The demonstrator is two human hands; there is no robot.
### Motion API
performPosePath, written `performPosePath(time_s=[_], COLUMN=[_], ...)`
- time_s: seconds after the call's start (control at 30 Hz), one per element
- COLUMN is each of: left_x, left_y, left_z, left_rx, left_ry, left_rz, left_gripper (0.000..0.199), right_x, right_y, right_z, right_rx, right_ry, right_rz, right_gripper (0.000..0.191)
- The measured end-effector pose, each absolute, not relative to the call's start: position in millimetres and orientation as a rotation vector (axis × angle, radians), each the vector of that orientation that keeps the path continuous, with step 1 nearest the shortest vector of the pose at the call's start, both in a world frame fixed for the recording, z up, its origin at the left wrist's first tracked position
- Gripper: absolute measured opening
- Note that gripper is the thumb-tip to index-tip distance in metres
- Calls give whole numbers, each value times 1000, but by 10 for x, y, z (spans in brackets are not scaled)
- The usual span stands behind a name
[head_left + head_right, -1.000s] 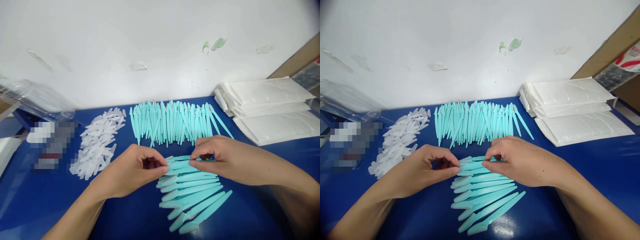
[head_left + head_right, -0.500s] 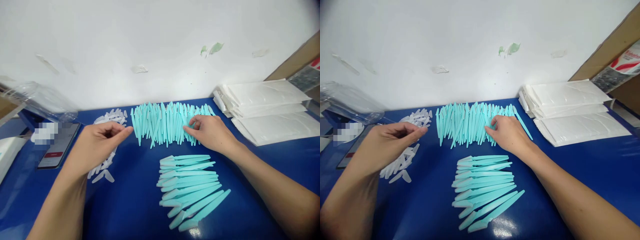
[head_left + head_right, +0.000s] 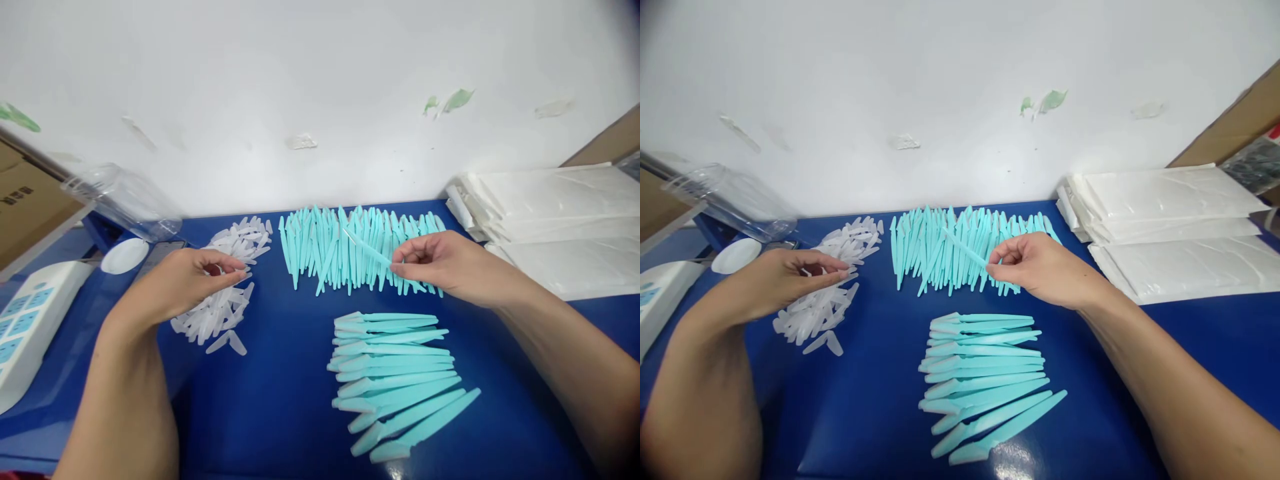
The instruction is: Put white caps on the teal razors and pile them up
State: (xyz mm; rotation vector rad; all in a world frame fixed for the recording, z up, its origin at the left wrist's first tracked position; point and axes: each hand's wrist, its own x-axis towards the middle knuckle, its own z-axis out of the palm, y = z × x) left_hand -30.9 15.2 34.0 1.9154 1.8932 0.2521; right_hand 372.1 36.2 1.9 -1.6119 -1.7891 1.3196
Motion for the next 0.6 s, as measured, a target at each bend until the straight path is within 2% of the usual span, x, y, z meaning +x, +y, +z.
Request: performPosePath(time_s=[0.27, 0.43, 0.6], left_x=[-321, -163, -188], left_y=[205, 241, 235], left_z=[204, 168, 131], left_rx=[1860, 1839, 1835], left_ry=[1923, 2004, 2021], left_rz=[9, -118, 96], left_gripper=[37, 37, 32], right_x=[3849, 3816, 3771], right_y=[258, 196, 159], right_z=[103, 82, 109], right_rx=[-1324, -1427, -1451], right_ry=[-1854, -1998, -2068], right_rz=[1715, 1554, 1484], right_gripper=[26, 25, 30])
